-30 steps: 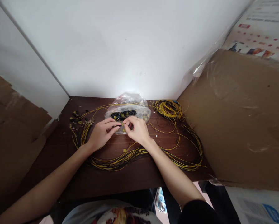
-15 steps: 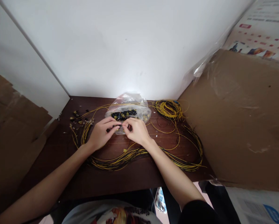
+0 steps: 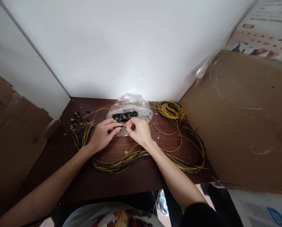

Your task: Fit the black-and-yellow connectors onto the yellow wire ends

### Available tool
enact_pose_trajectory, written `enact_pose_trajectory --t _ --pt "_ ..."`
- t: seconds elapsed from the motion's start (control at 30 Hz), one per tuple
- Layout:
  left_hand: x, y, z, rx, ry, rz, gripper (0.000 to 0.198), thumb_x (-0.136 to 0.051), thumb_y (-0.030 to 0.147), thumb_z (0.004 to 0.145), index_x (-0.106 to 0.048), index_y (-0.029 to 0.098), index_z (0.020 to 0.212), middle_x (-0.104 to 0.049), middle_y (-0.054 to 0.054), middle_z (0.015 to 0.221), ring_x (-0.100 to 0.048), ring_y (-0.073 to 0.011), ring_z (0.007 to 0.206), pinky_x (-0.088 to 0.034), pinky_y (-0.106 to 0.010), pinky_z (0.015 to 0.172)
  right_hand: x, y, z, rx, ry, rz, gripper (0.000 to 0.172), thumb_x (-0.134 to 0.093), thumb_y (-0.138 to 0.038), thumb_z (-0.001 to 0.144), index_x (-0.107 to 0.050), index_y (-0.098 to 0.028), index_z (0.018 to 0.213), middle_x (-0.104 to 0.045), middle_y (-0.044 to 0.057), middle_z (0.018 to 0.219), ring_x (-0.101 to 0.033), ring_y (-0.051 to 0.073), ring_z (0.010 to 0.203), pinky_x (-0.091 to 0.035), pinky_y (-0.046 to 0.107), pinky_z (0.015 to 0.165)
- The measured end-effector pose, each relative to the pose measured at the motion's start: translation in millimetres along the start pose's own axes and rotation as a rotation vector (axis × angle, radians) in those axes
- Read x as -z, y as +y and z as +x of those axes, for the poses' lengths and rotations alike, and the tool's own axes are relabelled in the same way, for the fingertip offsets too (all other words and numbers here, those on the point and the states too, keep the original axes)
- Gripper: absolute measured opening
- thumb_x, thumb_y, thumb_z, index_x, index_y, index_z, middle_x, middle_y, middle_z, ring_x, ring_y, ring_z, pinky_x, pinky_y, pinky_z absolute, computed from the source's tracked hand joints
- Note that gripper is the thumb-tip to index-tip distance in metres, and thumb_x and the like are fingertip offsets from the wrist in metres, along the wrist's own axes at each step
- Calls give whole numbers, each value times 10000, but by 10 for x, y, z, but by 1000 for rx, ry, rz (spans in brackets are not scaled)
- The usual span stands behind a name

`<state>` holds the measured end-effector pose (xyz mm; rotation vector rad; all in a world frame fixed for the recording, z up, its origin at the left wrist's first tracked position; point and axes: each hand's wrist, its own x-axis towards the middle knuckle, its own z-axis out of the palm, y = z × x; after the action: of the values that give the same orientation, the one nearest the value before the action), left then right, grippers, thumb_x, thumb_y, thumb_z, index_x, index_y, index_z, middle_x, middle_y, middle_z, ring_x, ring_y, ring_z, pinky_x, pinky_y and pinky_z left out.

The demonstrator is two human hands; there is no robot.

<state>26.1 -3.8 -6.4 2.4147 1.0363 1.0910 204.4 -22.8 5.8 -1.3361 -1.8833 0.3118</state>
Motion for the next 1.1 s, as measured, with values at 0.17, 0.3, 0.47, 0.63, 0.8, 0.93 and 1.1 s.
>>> enact_pose_trajectory --t 0.17,0.3,0.47,0.63,0.8,0.93,1.1 --pt "1 -4 1 -10 0 49 173 -531 227 859 -680 188 938 -629 -49 867 -556 -167 792 -427 -321 748 8 6 7 -33 36 21 115 -524 -174 753 -621 -167 692 -651 10 690 -579 127 614 -425 228 600" --pt "3 4 3 -10 4 59 174 -530 228 861 -677 184 944 -628 -50 871 -549 -172 802 -419 -328 752 11 8 12 -54 51 23 115 -522 -173 746 -614 -167 677 -647 10 679 -576 127 605 -428 231 608" --pt "-2 -3 -6 -18 1 60 162 -537 220 856 -676 184 931 -622 -45 864 -544 -173 802 -419 -330 749 8 18 15 -26 19 36 111 -512 -161 742 -605 -163 681 -637 7 673 -552 114 578 -397 217 557" --pt "-6 -10 -13 -16 -1 40 155 -540 215 852 -674 186 924 -615 -47 865 -549 -171 809 -433 -322 756 8 21 10 -6 -2 37 115 -508 -169 760 -617 -163 726 -639 9 685 -552 115 585 -401 220 570" --pt "-13 -7 -8 -19 -4 29 157 -540 212 850 -672 175 926 -612 -51 860 -552 -171 805 -442 -319 753 -8 15 -2 25 -22 46 130 -514 -160 767 -638 -167 802 -629 -2 672 -558 113 585 -409 219 580" --pt "-18 -8 -8 -19 2 17 157 -535 211 853 -669 170 923 -611 -52 864 -551 -169 808 -446 -319 757 -18 18 -5 52 -48 34 122 -517 -184 786 -638 -169 795 -629 1 687 -560 117 604 -410 222 588" --pt "-19 -9 -9 -22 3 16 157 -539 213 851 -667 160 926 -614 -56 869 -553 -170 811 -450 -318 758 -15 28 -3 70 -71 28 122 -511 -193 802 -629 -172 781 -623 0 689 -558 119 621 -412 226 607"
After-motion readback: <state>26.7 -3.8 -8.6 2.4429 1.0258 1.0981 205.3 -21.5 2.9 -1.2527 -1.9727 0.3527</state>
